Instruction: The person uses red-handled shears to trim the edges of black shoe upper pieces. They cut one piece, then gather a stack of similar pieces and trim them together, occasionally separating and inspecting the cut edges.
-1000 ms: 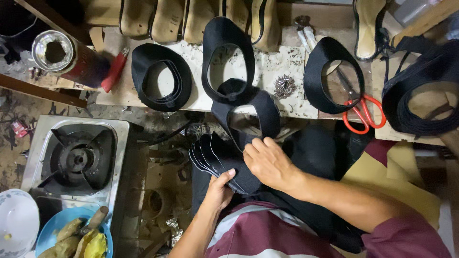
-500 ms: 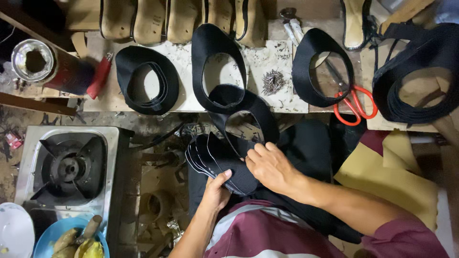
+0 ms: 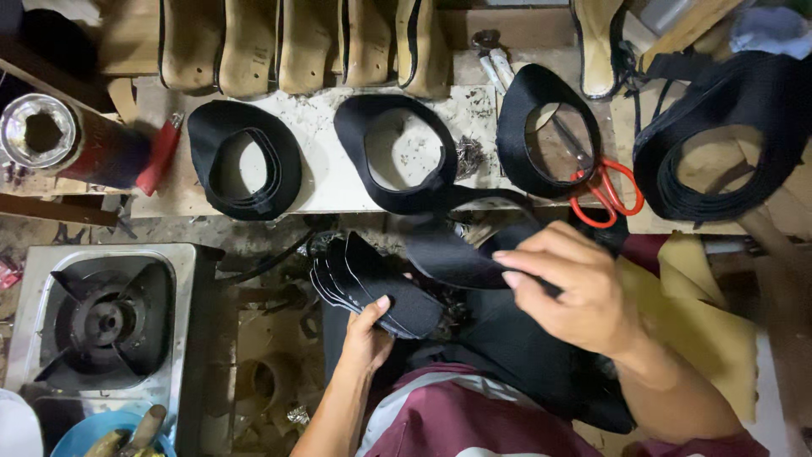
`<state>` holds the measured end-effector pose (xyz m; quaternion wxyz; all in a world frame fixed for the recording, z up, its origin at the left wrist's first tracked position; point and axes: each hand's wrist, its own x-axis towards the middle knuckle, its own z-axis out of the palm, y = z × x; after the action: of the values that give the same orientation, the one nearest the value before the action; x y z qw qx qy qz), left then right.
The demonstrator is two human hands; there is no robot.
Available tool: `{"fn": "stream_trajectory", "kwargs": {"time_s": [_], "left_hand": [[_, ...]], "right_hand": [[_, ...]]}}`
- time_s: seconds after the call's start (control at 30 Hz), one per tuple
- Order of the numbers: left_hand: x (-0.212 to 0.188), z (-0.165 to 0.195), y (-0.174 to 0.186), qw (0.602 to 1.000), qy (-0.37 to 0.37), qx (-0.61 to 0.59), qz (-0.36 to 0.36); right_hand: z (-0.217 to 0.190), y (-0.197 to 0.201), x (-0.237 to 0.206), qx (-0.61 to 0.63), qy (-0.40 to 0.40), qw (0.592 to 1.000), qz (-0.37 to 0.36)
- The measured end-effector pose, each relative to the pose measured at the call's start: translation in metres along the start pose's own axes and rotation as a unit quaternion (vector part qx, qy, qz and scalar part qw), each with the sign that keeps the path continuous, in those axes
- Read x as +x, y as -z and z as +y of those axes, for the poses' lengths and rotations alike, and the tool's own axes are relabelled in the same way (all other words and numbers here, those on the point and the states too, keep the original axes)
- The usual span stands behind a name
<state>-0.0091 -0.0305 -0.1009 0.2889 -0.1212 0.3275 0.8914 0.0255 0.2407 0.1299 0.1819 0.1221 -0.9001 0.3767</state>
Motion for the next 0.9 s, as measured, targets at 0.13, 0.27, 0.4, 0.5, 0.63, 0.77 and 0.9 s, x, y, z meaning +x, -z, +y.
{"fn": "stream_trajectory", "kwargs": {"time_s": [0.13,0.27,0.4,0.5,0.63,0.77,0.9], "left_hand": [[0.009,0.013,-0.026,0.999,-0.003,0.021,-0.039],[0.02,0.021,-0.056,0.997,-0.015,0.03,-0.072],[0.031,0.027,-0.076,0.995,-0.015,0.028,-0.094],[0.037,0.028,-0.083,0.994,-0.004,0.022,-0.105],[0.043,0.025,-0.084,0.994,-0.003,0.019,-0.106],[0.046,0.022,-0.082,0.995,0.004,0.021,-0.099],[0.042,0.024,-0.072,0.996,-0.013,0.021,-0.089]], "right_hand": [[0.004,0.021,-0.006,0.011,-0.048,0.999,0.016],[0.015,0.038,-0.016,-0.015,-0.09,0.995,0.029],[0.016,0.06,-0.04,0.011,-0.104,0.985,0.136],[0.016,0.067,-0.059,0.025,-0.147,0.956,0.253],[0.048,0.056,-0.057,-0.195,-0.002,0.957,0.216],[0.094,0.023,-0.033,-0.245,-0.009,0.958,0.151],[0.121,0.001,-0.004,-0.237,-0.014,0.963,0.126]]}}
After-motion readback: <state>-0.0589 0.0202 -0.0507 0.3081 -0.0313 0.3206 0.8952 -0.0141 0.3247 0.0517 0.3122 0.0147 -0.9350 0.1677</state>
